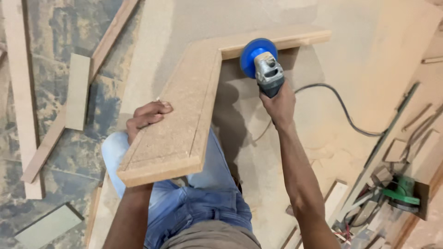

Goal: The person marks lines on L-shaped wood pieces using a pencil and then sands the edges of one L-shaped wood piece using a power sander.

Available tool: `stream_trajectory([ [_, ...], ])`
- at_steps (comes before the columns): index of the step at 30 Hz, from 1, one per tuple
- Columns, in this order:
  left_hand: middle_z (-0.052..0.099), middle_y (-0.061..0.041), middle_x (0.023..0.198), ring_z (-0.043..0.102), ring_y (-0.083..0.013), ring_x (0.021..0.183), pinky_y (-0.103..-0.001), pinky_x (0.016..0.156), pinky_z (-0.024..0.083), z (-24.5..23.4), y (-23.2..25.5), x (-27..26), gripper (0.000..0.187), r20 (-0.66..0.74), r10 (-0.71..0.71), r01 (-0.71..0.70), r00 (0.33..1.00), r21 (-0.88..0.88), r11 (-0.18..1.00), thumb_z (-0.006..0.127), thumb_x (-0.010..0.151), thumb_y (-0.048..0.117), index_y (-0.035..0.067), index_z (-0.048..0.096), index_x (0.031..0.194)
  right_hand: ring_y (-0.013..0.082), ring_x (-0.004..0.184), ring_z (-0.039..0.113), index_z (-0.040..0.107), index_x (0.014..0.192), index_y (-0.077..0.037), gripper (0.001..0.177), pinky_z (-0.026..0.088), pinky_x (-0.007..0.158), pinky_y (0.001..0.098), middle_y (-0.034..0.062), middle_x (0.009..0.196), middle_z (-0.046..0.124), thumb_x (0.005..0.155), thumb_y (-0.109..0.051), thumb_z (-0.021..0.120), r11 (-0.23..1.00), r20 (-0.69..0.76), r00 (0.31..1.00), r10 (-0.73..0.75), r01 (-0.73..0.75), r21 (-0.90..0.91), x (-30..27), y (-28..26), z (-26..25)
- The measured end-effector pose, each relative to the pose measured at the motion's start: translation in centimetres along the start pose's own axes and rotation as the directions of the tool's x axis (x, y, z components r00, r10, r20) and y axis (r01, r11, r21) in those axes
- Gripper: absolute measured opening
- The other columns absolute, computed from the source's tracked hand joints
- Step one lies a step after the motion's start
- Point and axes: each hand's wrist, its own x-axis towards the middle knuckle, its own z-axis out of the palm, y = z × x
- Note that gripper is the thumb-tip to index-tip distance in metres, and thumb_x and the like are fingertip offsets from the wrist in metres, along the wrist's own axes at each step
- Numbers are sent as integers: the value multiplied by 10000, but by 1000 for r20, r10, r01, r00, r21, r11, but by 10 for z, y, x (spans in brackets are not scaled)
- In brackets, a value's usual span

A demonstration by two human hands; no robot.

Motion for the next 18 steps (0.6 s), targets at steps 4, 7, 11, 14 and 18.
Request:
stream_trajectory([
  [4, 596, -176, 1280, 586, -277, 1253, -438, 1212, 448, 0, 15, -3, 249, 54, -22, 12, 998, 192, 981, 622, 1081, 219, 81, 442, 1183, 477, 927, 675, 564, 1174, 3, 569, 539, 776, 526, 260, 996, 705, 783, -259, 885, 992, 135, 988, 80, -66, -108, 15, 3, 24],
  [7, 596, -157, 1285, 584, -261, 1265, -431, 1197, 477, 1, 15, -1, 220, 45, -39, 34, 998, 107, 994, 596, 1108, 239, 93, 458, 1196, 478, 918, 673, 539, 1220, -2, 612, 532, 757, 536, 258, 1002, 702, 772, -249, 875, 994, 171, 984, 46, -27, -110, 20, 5, 33],
  [11, 608, -148, 1238, 595, -252, 1257, -434, 1199, 485, 1, 12, -2, 207, 33, -37, 34, 999, 94, 995, 596, 1111, 245, 101, 472, 1193, 476, 894, 673, 510, 1233, -8, 636, 526, 737, 545, 252, 993, 701, 769, -249, 872, 984, 236, 969, 76, -35, -175, 27, 4, 40],
  [14, 615, -148, 1243, 604, -247, 1244, -436, 1187, 492, 2, 11, -1, 228, 29, -24, 20, 999, 135, 991, 615, 1096, 255, 104, 467, 1182, 476, 882, 672, 498, 1221, -4, 631, 524, 732, 549, 255, 986, 696, 777, -252, 872, 979, 258, 962, 88, -36, -201, 31, 2, 43],
  [18, 603, -144, 1269, 586, -239, 1281, -434, 1186, 497, 0, 17, -1, 280, 57, -61, 53, 996, 135, 989, 624, 1088, 314, 112, 458, 1188, 476, 885, 672, 501, 1217, 3, 617, 527, 735, 544, 254, 982, 696, 790, -256, 862, 985, 263, 961, 82, -38, -168, 33, -1, 43],
])
